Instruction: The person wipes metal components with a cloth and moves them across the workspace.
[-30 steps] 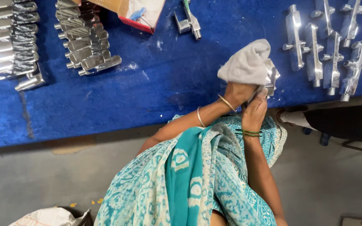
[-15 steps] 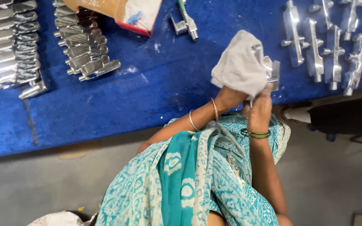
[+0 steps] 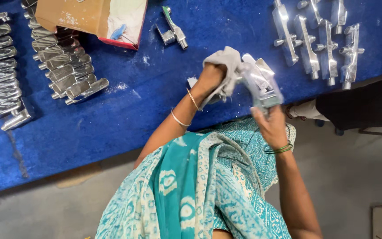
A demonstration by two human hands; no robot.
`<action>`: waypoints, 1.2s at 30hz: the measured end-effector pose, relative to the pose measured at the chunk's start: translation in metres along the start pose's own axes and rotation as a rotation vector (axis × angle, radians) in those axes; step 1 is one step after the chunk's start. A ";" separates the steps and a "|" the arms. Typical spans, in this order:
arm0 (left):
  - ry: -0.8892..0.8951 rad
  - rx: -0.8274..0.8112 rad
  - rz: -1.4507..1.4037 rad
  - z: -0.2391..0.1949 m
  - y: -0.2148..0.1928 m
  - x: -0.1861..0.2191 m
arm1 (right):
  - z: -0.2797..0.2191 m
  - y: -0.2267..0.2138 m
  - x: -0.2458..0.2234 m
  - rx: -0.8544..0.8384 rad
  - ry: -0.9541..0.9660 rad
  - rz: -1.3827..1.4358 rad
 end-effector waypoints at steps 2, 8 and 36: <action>0.082 -0.021 0.270 -0.011 -0.007 -0.014 | 0.008 -0.022 0.015 0.077 -0.085 -0.064; -0.170 0.049 0.346 -0.044 -0.018 -0.022 | 0.089 -0.067 0.067 0.248 0.030 -0.487; -0.581 0.123 -0.338 -0.041 -0.054 0.000 | 0.080 -0.048 0.059 0.379 0.225 -0.780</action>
Point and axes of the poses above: each hand's wrist, its own z-axis towards the middle knuckle, its own y-axis out of the palm, x = y × z, the point moved 3 cm from there along z, towards the middle knuckle, and after that the axes turned 15 degrees about y, right-handed, at the moved point
